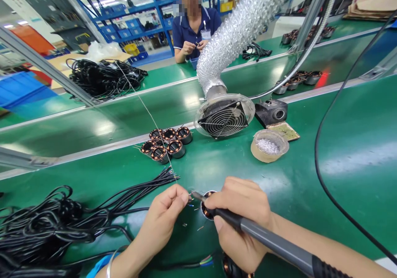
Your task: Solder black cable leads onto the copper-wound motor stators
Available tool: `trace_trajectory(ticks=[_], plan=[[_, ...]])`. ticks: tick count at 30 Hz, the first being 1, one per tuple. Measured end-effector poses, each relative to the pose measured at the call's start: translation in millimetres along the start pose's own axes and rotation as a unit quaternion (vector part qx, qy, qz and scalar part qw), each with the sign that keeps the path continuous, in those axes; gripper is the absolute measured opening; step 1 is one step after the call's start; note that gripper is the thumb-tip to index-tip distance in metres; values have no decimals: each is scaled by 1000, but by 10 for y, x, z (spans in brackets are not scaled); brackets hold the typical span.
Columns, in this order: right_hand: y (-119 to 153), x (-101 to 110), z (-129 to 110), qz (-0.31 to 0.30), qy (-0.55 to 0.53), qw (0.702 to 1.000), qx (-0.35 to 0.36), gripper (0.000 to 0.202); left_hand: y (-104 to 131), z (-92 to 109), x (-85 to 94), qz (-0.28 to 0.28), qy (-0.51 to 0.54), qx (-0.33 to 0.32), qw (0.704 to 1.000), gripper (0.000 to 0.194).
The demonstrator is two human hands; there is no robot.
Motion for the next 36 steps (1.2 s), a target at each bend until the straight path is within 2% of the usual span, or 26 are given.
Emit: trace_trajectory(ticks=[13,21,26,30,36], plan=[[-11,17,32,4,-5,1000,-3,22,-3,-13,2,5,2,0,1000,31],[-83,77,-53,-8,36,999,33,28,1,-5,2,6,3,4,1000,30],[-109,94,-67,12,43,997,56,35,3,30,-10,2,2,-4,1000,32],[-148,-118,17,-20,64,997,48,36,-6,19,-31,-16,14,-14,1000,31],[-170,-491,3,-94,62,988,101,26,-1,25,-95,-88,32,-34,995,32]])
Point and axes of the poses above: each hand's wrist, its own y-axis away from the middle knuckle, its own x-axis out of the back of the hand, z = x × y, the point moved 10 cm from there along -y, towards the middle knuckle, and after that the axes turned 13 degrees about y, right-handed, at the moved point
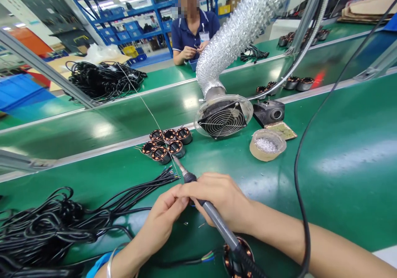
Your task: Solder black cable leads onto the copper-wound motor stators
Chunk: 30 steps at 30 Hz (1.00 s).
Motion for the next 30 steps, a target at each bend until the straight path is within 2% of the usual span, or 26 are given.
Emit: trace_trajectory(ticks=[5,12,16,20,22,25,27,30], plan=[[34,87,-25,27,5,1000,-5,24,-5,83,3,-20,-59,4,998,32],[39,115,-25,39,39,998,-27,23,-14,62,-4,-16,-52,13,998,33],[25,60,-34,31,13,999,-9,27,25,132,-36,-27,-119,-9,992,32],[59,93,-30,38,5,999,-7,25,42,232,-22,-19,-190,-28,981,27],[72,100,-27,35,-1,999,-13,25,29,213,-16,-20,-158,-19,987,28],[79,64,-41,25,-3,1000,-11,28,-3,87,-17,-23,-35,19,999,33],[82,36,-45,23,-6,1000,-7,29,-12,-77,-32,-23,54,78,995,37],[90,32,-46,31,-13,999,-2,30,24,-310,-113,-27,166,180,969,37]])
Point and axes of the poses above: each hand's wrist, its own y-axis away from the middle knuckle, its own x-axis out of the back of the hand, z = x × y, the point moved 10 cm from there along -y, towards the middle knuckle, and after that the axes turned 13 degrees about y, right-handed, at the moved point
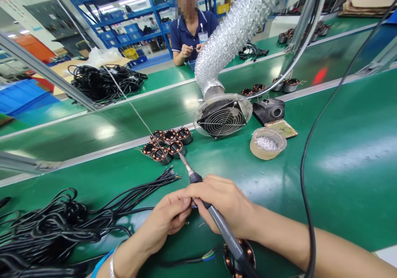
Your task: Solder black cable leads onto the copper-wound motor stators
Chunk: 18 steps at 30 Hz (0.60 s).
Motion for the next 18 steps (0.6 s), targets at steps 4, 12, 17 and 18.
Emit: trace_trajectory(ticks=[4,12,17,18], plan=[[13,70,31,11,-2,1000,-15,29,-8,-37,-9,17,59,13,998,34],[115,-36,194,-35,-26,995,-90,32,24,65,58,78,34,-31,996,38],[130,-95,152,-36,55,997,-35,24,16,96,104,118,-8,-49,992,36],[133,-98,141,-35,67,997,-25,24,13,103,109,124,-14,-53,991,35]])
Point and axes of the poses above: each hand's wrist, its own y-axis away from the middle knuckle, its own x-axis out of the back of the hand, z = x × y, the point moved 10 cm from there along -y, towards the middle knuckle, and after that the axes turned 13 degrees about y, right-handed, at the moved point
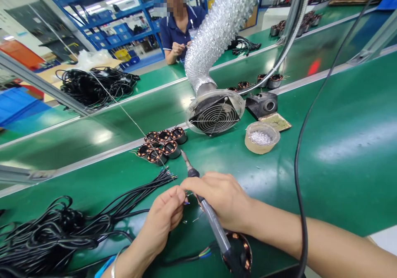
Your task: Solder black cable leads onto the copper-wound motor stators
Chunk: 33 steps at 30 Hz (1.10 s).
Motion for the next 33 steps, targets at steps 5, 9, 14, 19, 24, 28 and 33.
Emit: trace_trajectory(ticks=[5,9,14,19,24,28,33], plan=[[15,80,7,-2,-2,1000,2,28,-5,38,7,20,-22,-21,999,32],[49,329,55,11,-50,997,-53,33,3,82,-8,21,-47,-49,997,25],[199,605,113,43,-72,988,-126,32,15,107,-12,20,-74,-71,995,21],[321,642,230,83,-123,976,-160,19,29,120,-6,23,-83,-77,993,18],[354,550,316,77,-159,967,-185,18,37,128,-21,20,-86,-80,993,19],[360,519,316,72,-159,966,-190,19,41,126,-15,22,-86,-80,993,21],[330,527,239,74,-156,971,-165,22,55,124,0,24,-94,-81,992,23]])
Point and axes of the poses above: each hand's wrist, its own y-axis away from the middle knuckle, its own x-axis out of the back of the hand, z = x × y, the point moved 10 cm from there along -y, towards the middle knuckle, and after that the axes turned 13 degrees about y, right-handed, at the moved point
